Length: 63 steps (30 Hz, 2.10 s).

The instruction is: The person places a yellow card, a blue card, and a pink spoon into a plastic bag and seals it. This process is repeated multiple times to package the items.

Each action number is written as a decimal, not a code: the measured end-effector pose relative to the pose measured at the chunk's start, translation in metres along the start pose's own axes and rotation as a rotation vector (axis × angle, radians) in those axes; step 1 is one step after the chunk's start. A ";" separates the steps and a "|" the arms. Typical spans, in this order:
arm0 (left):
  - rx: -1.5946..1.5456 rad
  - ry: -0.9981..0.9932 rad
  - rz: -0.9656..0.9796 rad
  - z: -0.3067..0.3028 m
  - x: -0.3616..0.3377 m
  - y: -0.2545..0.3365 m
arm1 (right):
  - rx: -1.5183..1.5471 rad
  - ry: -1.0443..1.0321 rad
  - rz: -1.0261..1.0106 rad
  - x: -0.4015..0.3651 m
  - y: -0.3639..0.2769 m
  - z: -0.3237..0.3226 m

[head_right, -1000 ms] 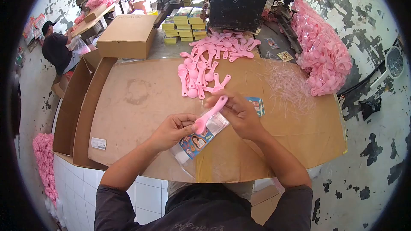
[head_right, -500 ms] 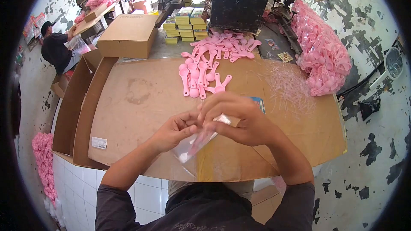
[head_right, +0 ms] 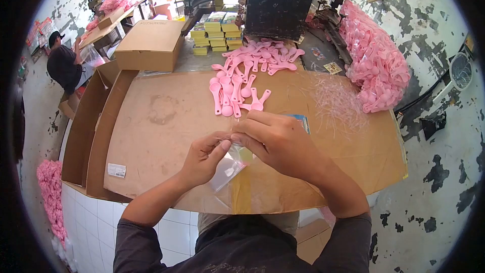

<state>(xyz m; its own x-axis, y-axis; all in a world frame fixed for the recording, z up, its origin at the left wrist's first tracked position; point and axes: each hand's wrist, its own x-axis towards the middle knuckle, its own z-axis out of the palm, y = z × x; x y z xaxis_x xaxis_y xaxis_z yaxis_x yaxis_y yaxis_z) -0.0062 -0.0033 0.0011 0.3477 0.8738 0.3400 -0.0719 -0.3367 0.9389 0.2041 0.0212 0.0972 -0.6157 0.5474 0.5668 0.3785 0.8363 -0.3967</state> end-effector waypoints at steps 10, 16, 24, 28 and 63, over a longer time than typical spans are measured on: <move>-0.136 0.039 -0.081 0.005 0.001 0.008 | -0.043 0.129 0.071 0.000 0.004 0.012; 0.041 0.123 -0.028 0.005 -0.001 0.011 | -0.423 0.150 -0.203 0.002 0.001 0.015; 0.639 0.088 0.163 0.006 -0.005 -0.003 | -0.752 -0.006 -0.267 -0.001 0.006 0.031; 0.506 0.087 0.103 0.008 0.000 0.011 | -0.429 0.193 -0.045 0.005 0.031 0.014; -0.126 0.161 -0.259 -0.006 0.007 -0.014 | 0.767 -0.024 0.587 -0.054 0.071 0.052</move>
<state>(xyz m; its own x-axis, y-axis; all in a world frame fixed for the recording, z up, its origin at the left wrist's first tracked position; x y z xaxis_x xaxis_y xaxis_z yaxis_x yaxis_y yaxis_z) -0.0082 0.0096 -0.0090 0.2181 0.9723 0.0843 -0.1187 -0.0593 0.9912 0.2281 0.0498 0.0004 -0.4897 0.8641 0.1160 0.0815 0.1778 -0.9807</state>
